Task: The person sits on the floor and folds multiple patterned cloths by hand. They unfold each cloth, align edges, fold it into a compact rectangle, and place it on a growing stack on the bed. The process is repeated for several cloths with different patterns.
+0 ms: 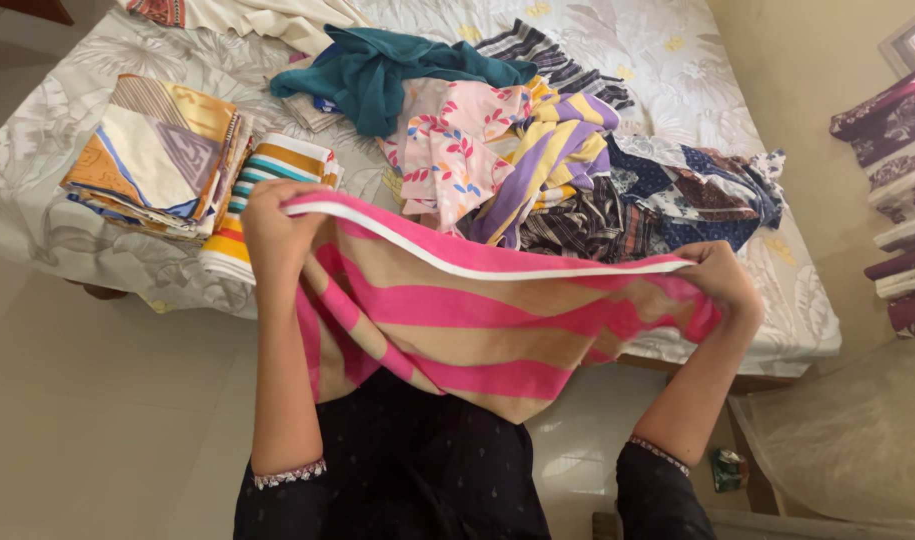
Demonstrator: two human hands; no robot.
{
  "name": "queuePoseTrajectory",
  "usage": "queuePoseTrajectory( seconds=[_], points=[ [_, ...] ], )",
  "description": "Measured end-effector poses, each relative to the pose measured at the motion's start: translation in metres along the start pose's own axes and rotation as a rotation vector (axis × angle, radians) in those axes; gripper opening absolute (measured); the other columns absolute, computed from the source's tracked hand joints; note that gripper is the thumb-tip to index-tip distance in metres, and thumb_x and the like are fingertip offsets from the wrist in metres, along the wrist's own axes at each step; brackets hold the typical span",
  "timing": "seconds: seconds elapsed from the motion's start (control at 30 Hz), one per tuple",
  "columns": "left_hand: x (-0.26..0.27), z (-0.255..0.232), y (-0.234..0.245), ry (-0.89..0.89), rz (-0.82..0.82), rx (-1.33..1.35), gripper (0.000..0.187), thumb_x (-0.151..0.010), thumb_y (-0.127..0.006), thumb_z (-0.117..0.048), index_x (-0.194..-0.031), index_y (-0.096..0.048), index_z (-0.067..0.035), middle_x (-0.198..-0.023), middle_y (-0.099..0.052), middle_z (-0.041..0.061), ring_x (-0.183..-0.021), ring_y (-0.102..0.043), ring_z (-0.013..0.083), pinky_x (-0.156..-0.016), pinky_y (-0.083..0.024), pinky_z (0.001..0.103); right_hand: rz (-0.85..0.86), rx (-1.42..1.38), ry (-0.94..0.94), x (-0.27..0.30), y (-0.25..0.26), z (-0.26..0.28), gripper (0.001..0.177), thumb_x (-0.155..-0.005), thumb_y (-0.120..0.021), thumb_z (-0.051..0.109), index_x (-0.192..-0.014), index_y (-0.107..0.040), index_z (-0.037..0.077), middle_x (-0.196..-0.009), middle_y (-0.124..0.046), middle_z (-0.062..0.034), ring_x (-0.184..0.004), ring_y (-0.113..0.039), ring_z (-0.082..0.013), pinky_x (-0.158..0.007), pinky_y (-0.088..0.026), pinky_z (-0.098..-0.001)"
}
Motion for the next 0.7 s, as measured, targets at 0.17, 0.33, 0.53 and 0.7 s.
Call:
queuePoseTrajectory(
  seconds=[0.17,0.33,0.53,0.7],
  points=[
    [-0.005,0.036,-0.038,0.192,0.579,0.064,0.020,-0.077,-0.074,-0.008,-0.095,-0.082,-0.010,-0.082,-0.078,0.010,-0.075,-0.073,0.0211,-0.070,-0.055,0.033,0.083,-0.264,0.028,-0.028,-0.005,-0.007,0.020,-0.082,-0.078,0.015,-0.090,-0.076,-0.004,-0.074,-0.071,-0.0036,-0.059,-0.060,-0.0080,-0.052,-0.047,-0.0273],
    [-0.016,0.046,-0.036,0.196,0.021,0.033,0.021,-0.085,-0.077,-0.018,-0.100,-0.079,-0.003,-0.087,-0.076,0.019,-0.079,-0.075,0.0292,-0.073,-0.056,0.037,-0.285,-0.072,-0.096,-0.044,-0.022,0.011,0.045,-0.095,-0.080,0.034,-0.068,-0.070,-0.001,-0.055,-0.056,0.0022,-0.050,-0.044,-0.0064,-0.046,-0.037,-0.0287],
    [-0.003,0.034,-0.065,0.213,0.018,-0.029,0.026,-0.082,-0.073,-0.024,-0.095,-0.079,-0.002,-0.085,-0.075,0.020,-0.079,-0.075,0.0333,-0.072,-0.057,0.038,-0.390,0.063,0.072,-0.020,-0.032,0.064,0.069,-0.105,-0.068,0.043,-0.054,-0.052,-0.001,-0.050,-0.036,0.0033,-0.050,-0.030,-0.0070,-0.043,-0.025,-0.0339],
    [0.007,0.009,-0.083,0.296,0.191,-0.057,0.029,-0.082,-0.072,-0.030,-0.088,-0.078,-0.001,-0.076,-0.072,0.020,-0.069,-0.073,0.0321,-0.065,-0.054,0.038,-0.242,0.005,0.047,0.004,-0.059,0.094,0.066,-0.104,-0.064,0.046,-0.056,-0.055,0.001,-0.049,-0.041,0.0047,-0.046,-0.033,-0.0066,-0.042,-0.025,-0.0314]
  ],
)
Point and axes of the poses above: each hand's wrist, its own x-axis away from the middle knuckle, its own y-axis out of the back of the hand, z = x × y, the point moved 7 cm from there along -x, towards the middle knuckle
